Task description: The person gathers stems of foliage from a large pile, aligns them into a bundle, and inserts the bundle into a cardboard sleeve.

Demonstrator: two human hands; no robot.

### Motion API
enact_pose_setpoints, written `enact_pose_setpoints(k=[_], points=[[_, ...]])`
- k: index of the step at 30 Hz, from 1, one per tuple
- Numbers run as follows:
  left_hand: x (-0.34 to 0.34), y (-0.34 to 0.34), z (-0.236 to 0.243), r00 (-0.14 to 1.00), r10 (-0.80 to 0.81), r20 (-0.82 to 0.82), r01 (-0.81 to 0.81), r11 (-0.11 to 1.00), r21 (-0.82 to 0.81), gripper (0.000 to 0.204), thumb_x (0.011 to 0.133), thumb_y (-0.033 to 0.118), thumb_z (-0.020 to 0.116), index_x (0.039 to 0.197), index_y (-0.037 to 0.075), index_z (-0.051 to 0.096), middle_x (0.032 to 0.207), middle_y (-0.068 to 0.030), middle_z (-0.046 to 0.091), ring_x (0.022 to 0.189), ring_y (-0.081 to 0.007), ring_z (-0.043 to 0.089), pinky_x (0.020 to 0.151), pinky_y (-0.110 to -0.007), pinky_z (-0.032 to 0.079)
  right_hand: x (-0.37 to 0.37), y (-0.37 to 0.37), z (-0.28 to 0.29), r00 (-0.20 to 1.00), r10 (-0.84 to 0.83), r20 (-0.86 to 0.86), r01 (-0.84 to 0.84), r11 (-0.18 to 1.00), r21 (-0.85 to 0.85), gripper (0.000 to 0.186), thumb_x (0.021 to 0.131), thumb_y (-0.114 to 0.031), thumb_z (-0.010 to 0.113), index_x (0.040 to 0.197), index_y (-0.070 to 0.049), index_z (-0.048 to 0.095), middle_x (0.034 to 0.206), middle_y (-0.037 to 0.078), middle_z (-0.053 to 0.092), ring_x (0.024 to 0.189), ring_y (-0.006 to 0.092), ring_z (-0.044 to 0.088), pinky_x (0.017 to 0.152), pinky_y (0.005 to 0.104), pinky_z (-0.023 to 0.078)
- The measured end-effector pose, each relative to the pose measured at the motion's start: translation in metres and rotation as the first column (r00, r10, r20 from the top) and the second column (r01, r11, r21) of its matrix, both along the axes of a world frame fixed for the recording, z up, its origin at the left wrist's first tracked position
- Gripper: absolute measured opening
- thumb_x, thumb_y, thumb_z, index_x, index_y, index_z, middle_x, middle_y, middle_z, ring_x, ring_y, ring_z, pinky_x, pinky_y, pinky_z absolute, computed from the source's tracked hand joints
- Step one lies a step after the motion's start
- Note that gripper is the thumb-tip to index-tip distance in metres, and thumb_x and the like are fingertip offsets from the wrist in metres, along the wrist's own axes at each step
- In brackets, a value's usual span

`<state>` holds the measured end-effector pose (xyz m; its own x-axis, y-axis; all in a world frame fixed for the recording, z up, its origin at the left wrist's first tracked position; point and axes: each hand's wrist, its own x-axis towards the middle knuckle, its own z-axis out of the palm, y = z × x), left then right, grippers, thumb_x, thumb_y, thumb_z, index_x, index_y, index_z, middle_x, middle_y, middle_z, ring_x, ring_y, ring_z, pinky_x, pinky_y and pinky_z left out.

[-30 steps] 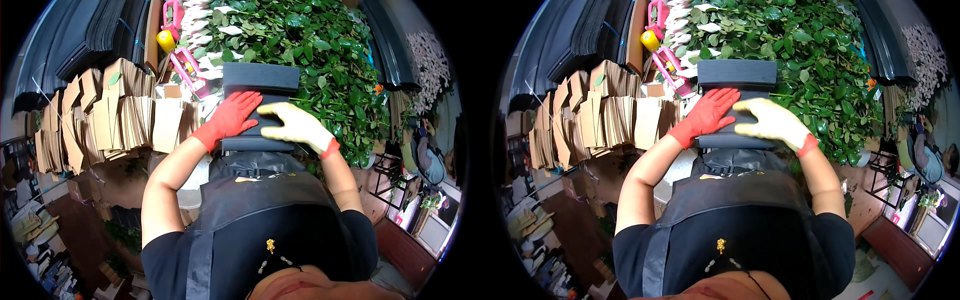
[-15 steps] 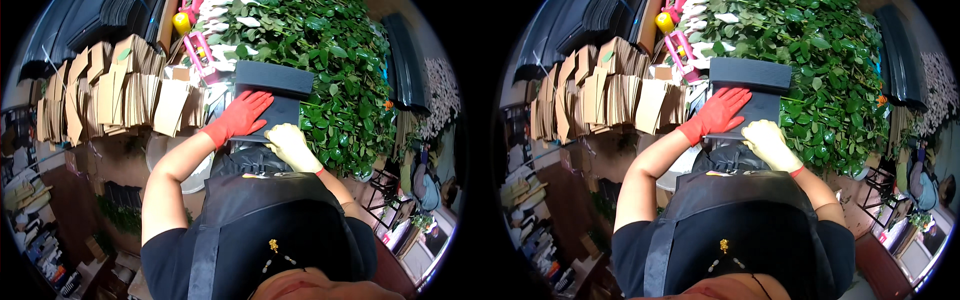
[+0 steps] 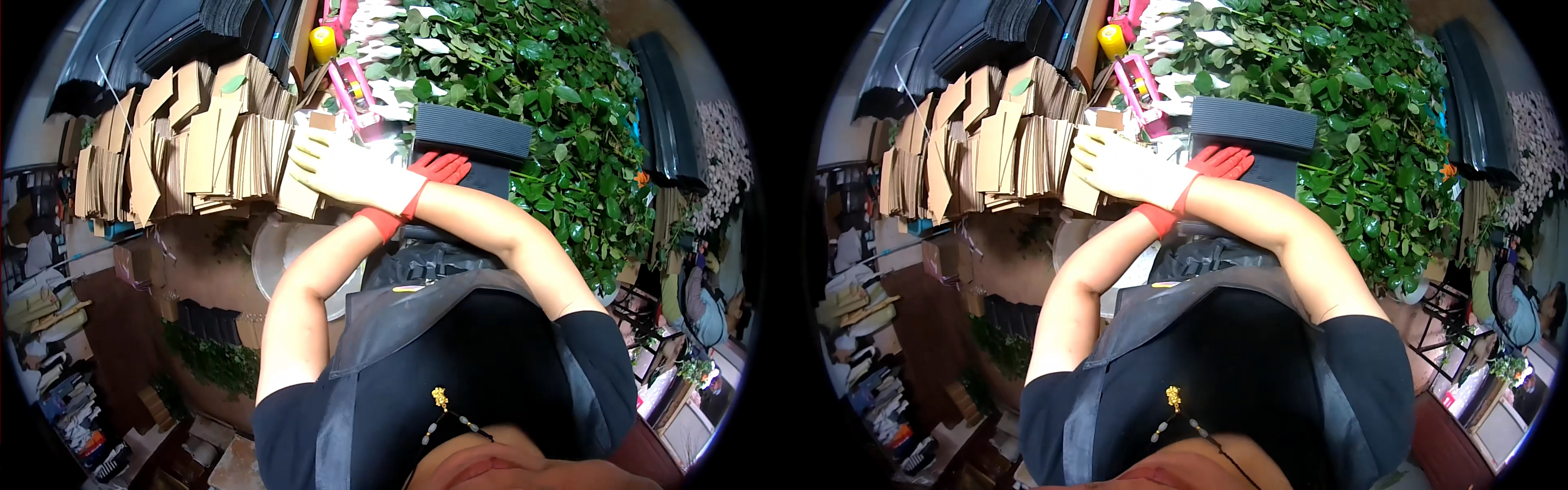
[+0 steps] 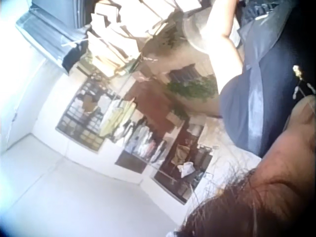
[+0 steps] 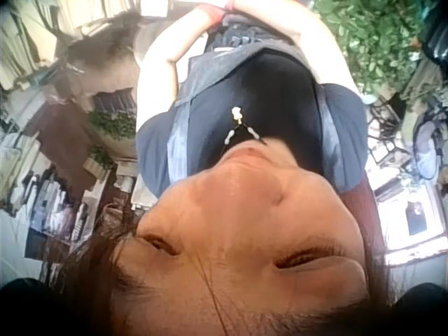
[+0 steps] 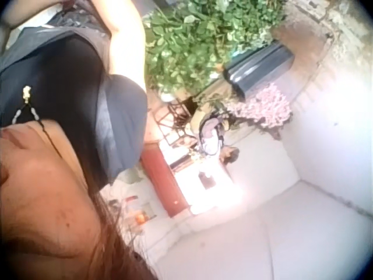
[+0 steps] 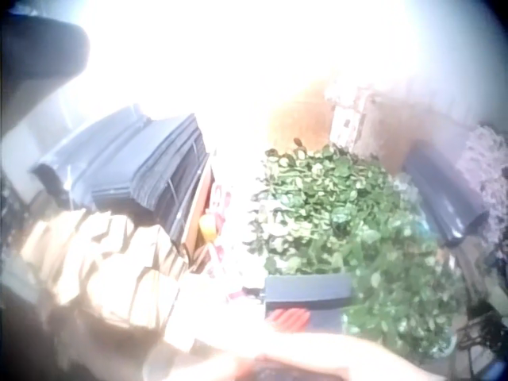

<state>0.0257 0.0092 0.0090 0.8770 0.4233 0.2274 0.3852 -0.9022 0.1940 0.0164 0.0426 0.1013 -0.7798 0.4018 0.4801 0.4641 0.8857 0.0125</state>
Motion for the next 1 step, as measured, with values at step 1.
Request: enact_pose_setpoints(k=[1], points=[[-0.0013, -0.0008, -0.0032, 1.0, -0.002, -0.018, 0.002, 1.0, -0.009, 0.067, 0.1, 0.035, 0.047, 0.16, 0.011, 0.036, 0.166, -0.0131, 0.041, 0.151, -0.0298, 0.04, 0.124, -0.051, 0.03, -0.0045, 0.0001, -0.0017, 0.995, -0.001, 0.104, -0.001, 1.0, 0.014, 0.057, 0.083, -0.02, 0.07, 0.139, -0.014, 0.061, 0.144, 0.016, 0.059, 0.136, 0.0341, 0.055, 0.121, 0.0483, 0.04]])
